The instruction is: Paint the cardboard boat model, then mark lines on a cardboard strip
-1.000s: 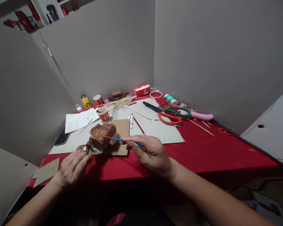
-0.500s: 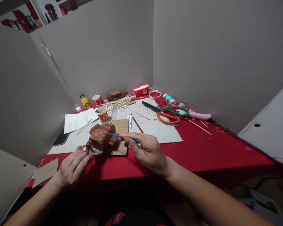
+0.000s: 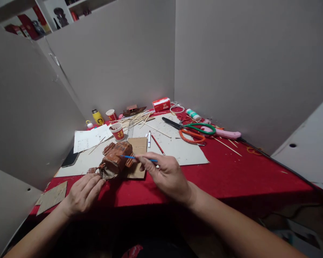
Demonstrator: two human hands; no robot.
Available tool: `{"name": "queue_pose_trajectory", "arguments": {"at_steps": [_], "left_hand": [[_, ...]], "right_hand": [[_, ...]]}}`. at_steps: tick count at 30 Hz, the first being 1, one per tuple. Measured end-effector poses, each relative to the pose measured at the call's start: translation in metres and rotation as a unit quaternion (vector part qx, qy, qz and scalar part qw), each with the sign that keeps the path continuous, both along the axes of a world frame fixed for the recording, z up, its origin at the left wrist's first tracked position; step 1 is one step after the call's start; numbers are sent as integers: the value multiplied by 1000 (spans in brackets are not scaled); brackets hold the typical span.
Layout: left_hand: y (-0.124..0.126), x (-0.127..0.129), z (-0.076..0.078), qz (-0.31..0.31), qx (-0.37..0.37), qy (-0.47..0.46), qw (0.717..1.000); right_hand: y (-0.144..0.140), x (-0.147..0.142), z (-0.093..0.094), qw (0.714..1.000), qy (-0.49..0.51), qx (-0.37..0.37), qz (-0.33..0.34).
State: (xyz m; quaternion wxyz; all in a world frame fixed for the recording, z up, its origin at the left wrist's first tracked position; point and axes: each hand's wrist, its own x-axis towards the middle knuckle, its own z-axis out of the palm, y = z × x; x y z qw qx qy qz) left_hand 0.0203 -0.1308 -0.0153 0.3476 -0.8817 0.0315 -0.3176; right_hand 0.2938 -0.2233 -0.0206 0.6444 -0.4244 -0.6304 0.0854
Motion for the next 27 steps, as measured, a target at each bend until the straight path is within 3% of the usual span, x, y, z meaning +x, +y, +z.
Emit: {"name": "queue_pose_trajectory", "arguments": {"at_steps": [5, 8, 15, 27], "left_hand": [[-1, 0, 1, 7, -4, 8, 1000], [-1, 1, 2, 7, -3, 9, 1000], [-1, 2, 4, 16, 14, 20, 1000], [-3, 2, 3, 21, 11, 24, 999]], "right_hand": [[3, -4, 2, 1000, 10, -18, -2], [7, -7, 5, 999, -2, -21, 41], [15, -12, 14, 998, 4, -25, 60], [18, -14, 19, 999, -11, -18, 43]]}}
